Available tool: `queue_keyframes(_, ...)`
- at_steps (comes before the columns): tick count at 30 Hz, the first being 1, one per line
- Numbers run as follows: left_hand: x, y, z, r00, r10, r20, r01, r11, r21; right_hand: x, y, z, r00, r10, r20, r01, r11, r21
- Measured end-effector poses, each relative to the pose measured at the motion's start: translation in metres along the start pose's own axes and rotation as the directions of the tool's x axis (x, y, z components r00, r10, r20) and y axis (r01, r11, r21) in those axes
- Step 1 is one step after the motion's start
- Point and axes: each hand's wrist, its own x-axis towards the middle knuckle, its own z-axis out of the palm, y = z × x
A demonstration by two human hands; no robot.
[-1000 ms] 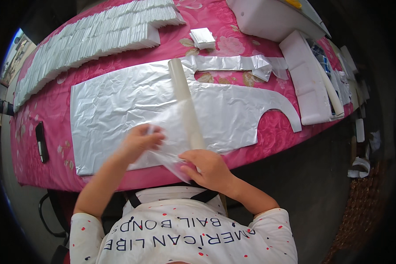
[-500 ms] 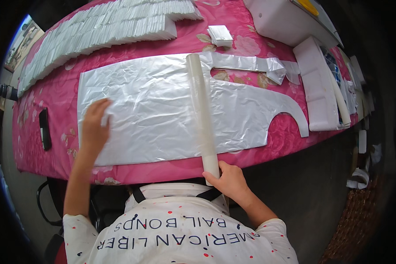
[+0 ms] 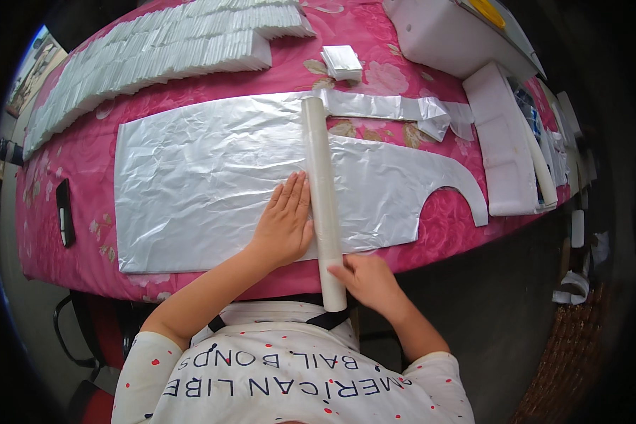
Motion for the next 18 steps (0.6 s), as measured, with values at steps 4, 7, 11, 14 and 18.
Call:
queue_keyframes(4, 0.002, 0.002, 0.002, 1.000, 0.011, 0.024, -0.013, 0.997, 0.078, 0.081, -0.009, -0.025, 0.988, -0.057, -0.145, 0.056, 0.998, -0.008)
queue_keyframes(7, 0.004, 0.002, 0.000, 0.999, 0.014, 0.032, -0.016, 0.997, 0.081, 0.141, -0.029, -0.040, 0.975, -0.021, -0.220, 0.037, 0.997, 0.070)
queue_keyframes(11, 0.005, 0.003, -0.001, 0.999, 0.023, 0.038, -0.026, 0.997, 0.074, 0.231, -0.015, -0.041, 0.985, 0.132, -0.111, -0.021, 0.732, 0.681)
queue_keyframes(14, 0.004, 0.001, 0.001, 0.999, 0.003, 0.049, -0.005, 0.999, 0.043, 0.253, -0.017, -0.042, 0.984, 0.177, -0.036, 0.048, -0.067, 0.997)
queue_keyframes(18, 0.005, 0.004, -0.001, 0.998, 0.007, 0.069, -0.011, 0.998, 0.054, 0.271, 0.047, -0.097, 0.947, -0.017, -0.321, 0.285, -0.420, 0.862)
